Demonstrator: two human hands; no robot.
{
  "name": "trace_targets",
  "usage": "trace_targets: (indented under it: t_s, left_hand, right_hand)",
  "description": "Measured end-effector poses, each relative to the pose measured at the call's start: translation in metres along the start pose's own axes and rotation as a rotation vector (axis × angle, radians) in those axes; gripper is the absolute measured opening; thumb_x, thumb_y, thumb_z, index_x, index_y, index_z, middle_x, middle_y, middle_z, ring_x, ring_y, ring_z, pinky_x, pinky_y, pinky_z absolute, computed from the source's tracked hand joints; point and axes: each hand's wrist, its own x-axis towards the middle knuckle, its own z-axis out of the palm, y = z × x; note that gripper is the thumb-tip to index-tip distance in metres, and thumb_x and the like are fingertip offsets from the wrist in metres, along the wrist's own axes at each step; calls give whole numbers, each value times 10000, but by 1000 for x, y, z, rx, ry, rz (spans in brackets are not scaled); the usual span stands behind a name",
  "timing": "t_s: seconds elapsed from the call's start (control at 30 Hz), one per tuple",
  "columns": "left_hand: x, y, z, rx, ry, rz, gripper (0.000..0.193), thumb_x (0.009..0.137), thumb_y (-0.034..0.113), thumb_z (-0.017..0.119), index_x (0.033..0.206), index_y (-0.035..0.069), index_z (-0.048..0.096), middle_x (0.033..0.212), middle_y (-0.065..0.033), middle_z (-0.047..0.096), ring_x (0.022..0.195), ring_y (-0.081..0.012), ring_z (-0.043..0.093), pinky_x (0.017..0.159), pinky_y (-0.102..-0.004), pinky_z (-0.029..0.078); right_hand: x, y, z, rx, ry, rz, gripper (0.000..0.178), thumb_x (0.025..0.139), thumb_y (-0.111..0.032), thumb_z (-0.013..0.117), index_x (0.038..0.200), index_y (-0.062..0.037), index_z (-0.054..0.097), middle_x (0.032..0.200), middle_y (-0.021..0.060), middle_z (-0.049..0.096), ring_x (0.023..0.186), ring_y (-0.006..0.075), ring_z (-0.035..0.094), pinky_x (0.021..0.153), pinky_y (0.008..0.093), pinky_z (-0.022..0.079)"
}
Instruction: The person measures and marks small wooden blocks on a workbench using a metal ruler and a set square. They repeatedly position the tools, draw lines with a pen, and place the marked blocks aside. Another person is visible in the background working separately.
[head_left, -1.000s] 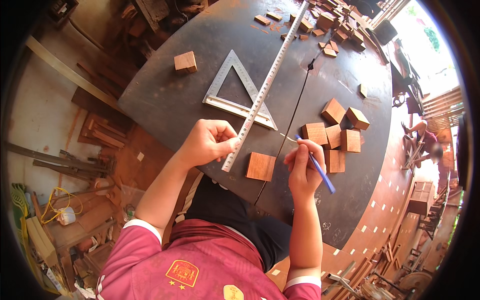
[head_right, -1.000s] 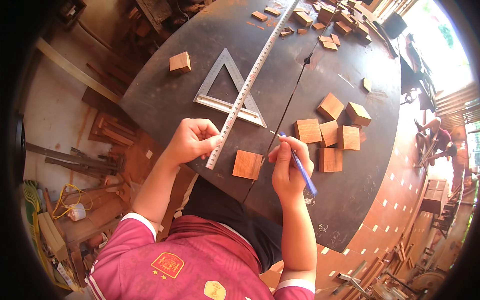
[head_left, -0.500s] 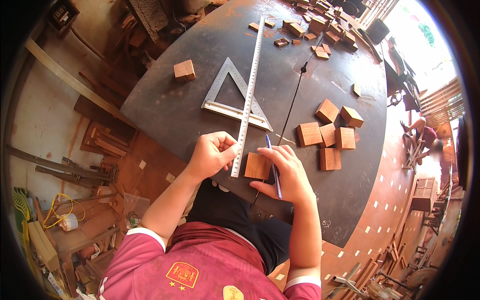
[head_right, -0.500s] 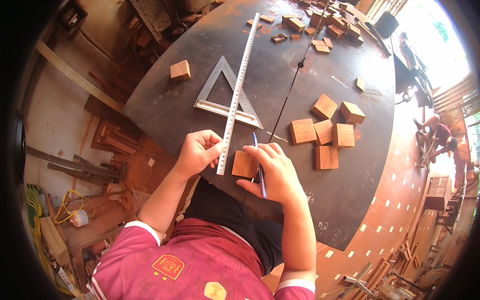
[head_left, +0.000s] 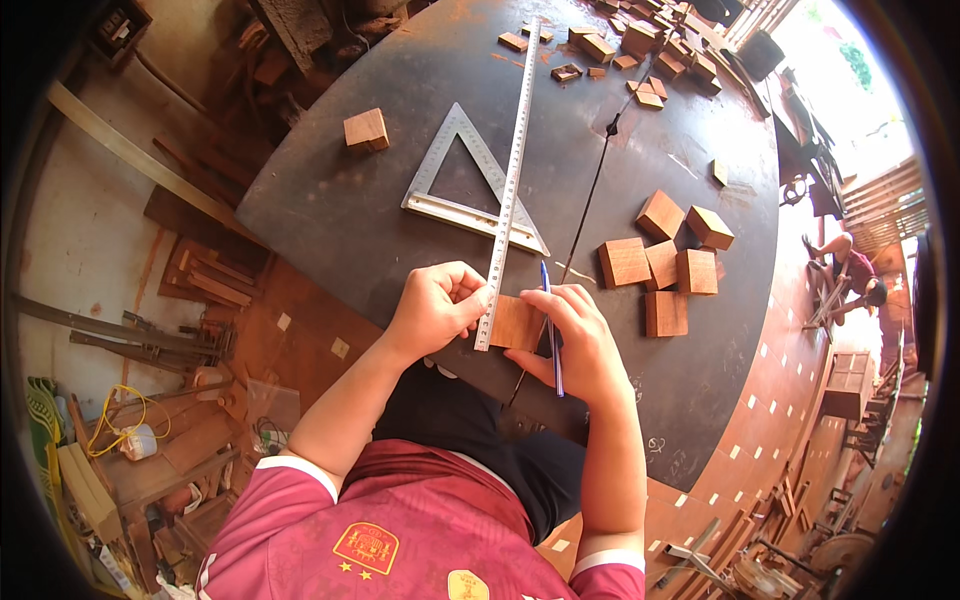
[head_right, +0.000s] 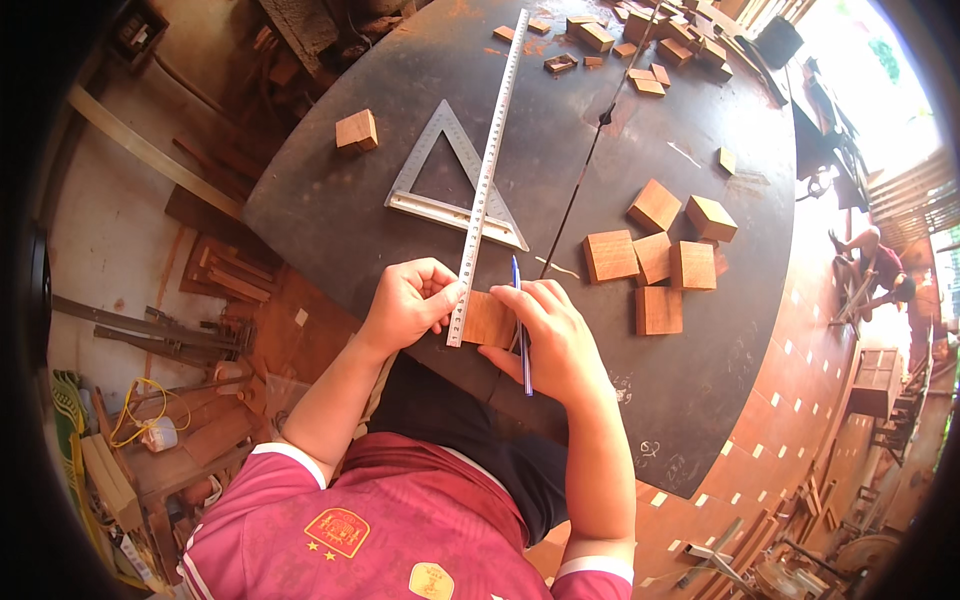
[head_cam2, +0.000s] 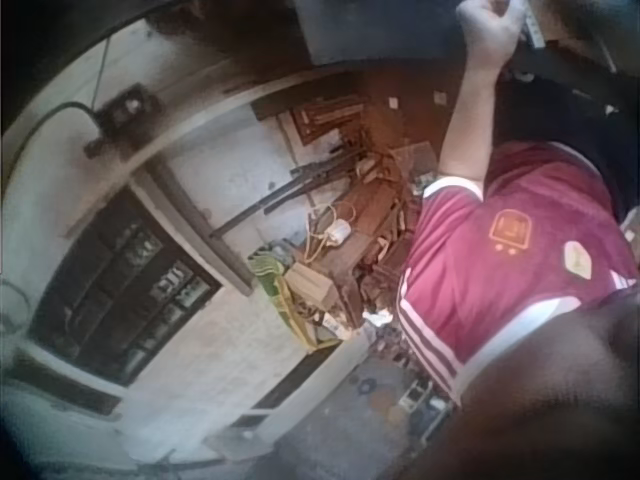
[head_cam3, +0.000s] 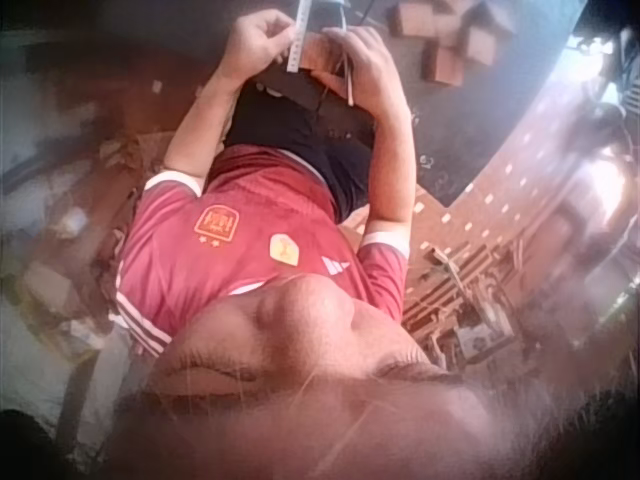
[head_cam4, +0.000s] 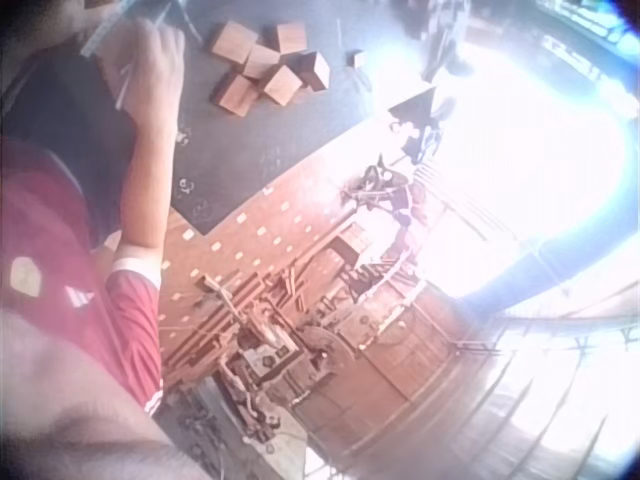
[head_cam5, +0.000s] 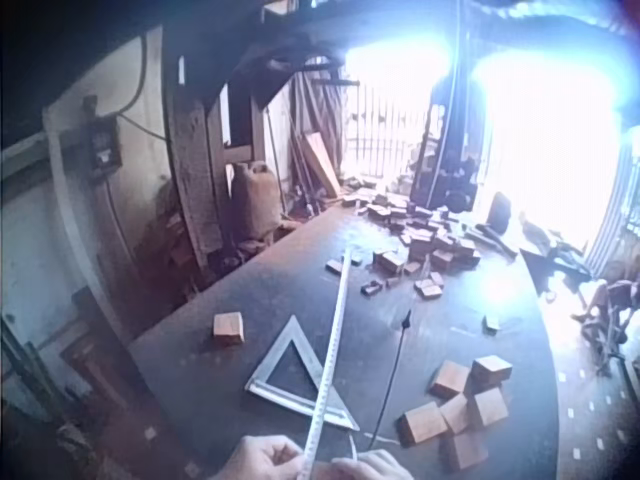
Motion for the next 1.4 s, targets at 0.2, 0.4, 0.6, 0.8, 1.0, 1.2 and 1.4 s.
trace_targets:
  t_s: [0.2,0.4,0.6,0.8,1.0,1.2,1.4]
  left_hand:
    - [0,-3,0,7,29,18,139,937,95,710,874,-28,694,687,-24,674,539,-36,579,476,-213,471]
    - [0,1,4,13,51,7,126,921,76,709,849,-26,692,668,-23,668,526,-36,573,468,-216,459]
    - [1,0,3,17,52,8,125,912,72,713,839,-27,689,647,-21,660,514,-35,567,460,-216,450]
    - [1,-3,2,10,49,21,128,910,75,716,832,-22,690,638,-21,657,507,-36,564,456,-217,448]
    - [1,-3,3,13,54,17,133,907,80,719,827,-22,690,635,-21,656,506,-36,565,454,-219,447]
    - [0,-3,2,46,42,13,135,928,90,713,861,-23,686,676,-25,673,528,-29,577,457,-197,456]
    - [0,-2,1,80,47,17,143,935,103,720,875,-22,683,699,-27,684,540,-28,584,457,-189,460]
  right_hand:
    - [1,-9,-6,31,84,-21,496,737,-176,852,1178,-40,669,1036,147,667,949,307,633,814,399,533]
    - [-10,-8,-7,561,79,255,212,951,-96,620,1134,-3,671,684,47,601,618,130,582,607,267,473]
    - [-13,-7,-1,870,-62,377,109,911,-2,620,1006,18,571,732,35,636,691,82,635,616,240,493]
    - [-16,-3,8,786,-137,377,158,859,15,681,841,-37,533,731,44,651,611,81,640,537,233,516]
    - [-11,-6,17,771,-117,424,106,796,4,642,838,-29,551,602,-22,549,526,15,461,484,226,372]
    - [-11,-4,15,757,-158,407,110,811,31,618,906,14,564,689,38,623,596,72,610,554,232,496]
    - [-8,-4,14,678,-99,321,62,813,39,629,844,11,583,717,30,629,626,57,614,557,231,486]
